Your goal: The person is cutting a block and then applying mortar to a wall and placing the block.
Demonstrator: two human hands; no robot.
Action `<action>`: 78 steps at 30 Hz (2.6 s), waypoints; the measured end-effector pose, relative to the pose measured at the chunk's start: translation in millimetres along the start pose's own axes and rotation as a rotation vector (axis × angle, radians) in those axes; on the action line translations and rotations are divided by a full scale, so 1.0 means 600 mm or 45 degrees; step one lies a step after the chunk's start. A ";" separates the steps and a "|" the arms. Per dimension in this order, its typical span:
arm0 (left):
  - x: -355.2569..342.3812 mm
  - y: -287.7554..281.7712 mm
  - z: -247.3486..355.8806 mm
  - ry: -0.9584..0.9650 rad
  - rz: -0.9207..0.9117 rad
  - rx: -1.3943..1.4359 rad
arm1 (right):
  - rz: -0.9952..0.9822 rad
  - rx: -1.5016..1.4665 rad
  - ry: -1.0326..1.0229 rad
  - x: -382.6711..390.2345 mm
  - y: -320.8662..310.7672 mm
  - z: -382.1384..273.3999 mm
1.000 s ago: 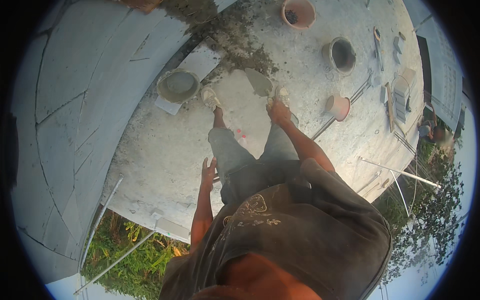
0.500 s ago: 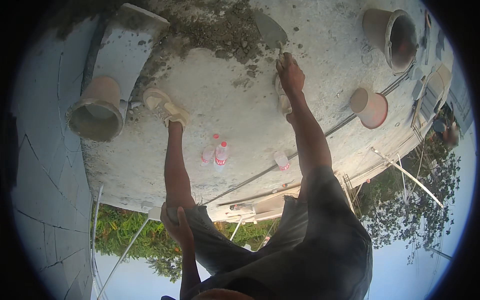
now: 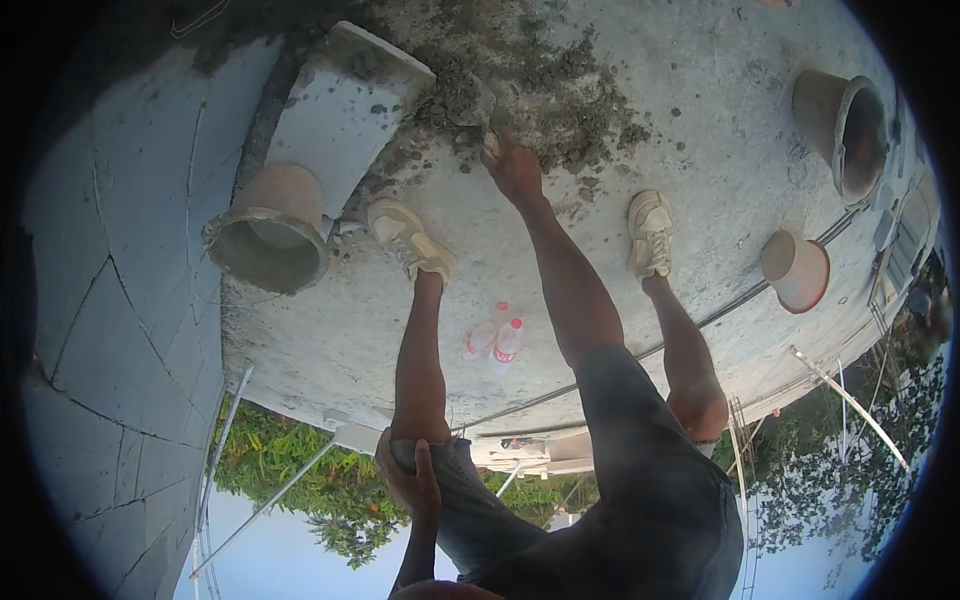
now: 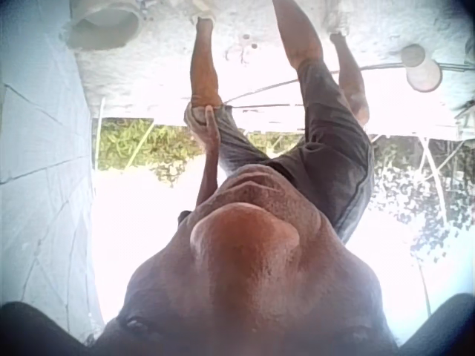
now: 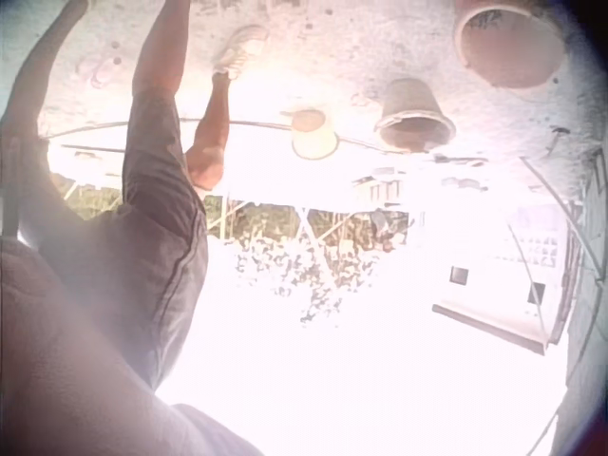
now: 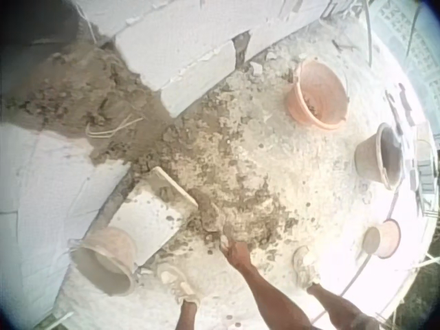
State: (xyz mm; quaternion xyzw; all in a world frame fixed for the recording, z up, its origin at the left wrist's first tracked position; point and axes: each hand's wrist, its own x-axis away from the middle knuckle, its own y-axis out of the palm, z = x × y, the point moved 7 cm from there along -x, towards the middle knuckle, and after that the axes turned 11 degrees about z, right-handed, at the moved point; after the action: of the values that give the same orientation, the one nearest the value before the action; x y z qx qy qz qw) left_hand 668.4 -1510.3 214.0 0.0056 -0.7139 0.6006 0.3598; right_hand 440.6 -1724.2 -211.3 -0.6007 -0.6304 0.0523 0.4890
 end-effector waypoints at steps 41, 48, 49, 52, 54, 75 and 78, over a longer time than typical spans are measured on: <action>-0.038 -0.023 -0.046 -0.146 0.037 0.250 | -0.153 0.096 -0.572 -0.287 -0.167 -0.218; -0.023 -0.010 -0.050 -0.195 -0.039 0.277 | -0.466 0.267 -0.638 -0.031 -0.449 -0.373; -0.012 0.001 -0.054 -0.205 -0.122 0.264 | -0.604 0.302 -0.466 0.019 -0.499 -0.390; 0.052 0.046 -0.078 -0.072 -0.312 0.264 | -0.750 0.432 -0.634 0.192 -0.661 -0.499; 0.102 0.058 -0.080 0.193 -0.418 0.064 | -0.889 0.541 -0.676 0.291 -0.755 -0.573; -0.247 -0.239 -0.269 0.328 -0.199 0.803 | 1.199 0.965 -2.134 0.801 -1.214 -1.535; -0.242 -0.229 -0.344 0.206 -0.236 0.762 | 1.484 1.216 -2.073 0.798 -1.149 -1.542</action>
State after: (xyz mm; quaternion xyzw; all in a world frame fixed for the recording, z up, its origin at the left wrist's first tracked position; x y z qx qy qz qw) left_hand 941.3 -1432.2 259.5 0.1283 -0.4713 0.7471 0.4509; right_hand 678.0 -2007.6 981.9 -0.3414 -0.2994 0.8909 0.0105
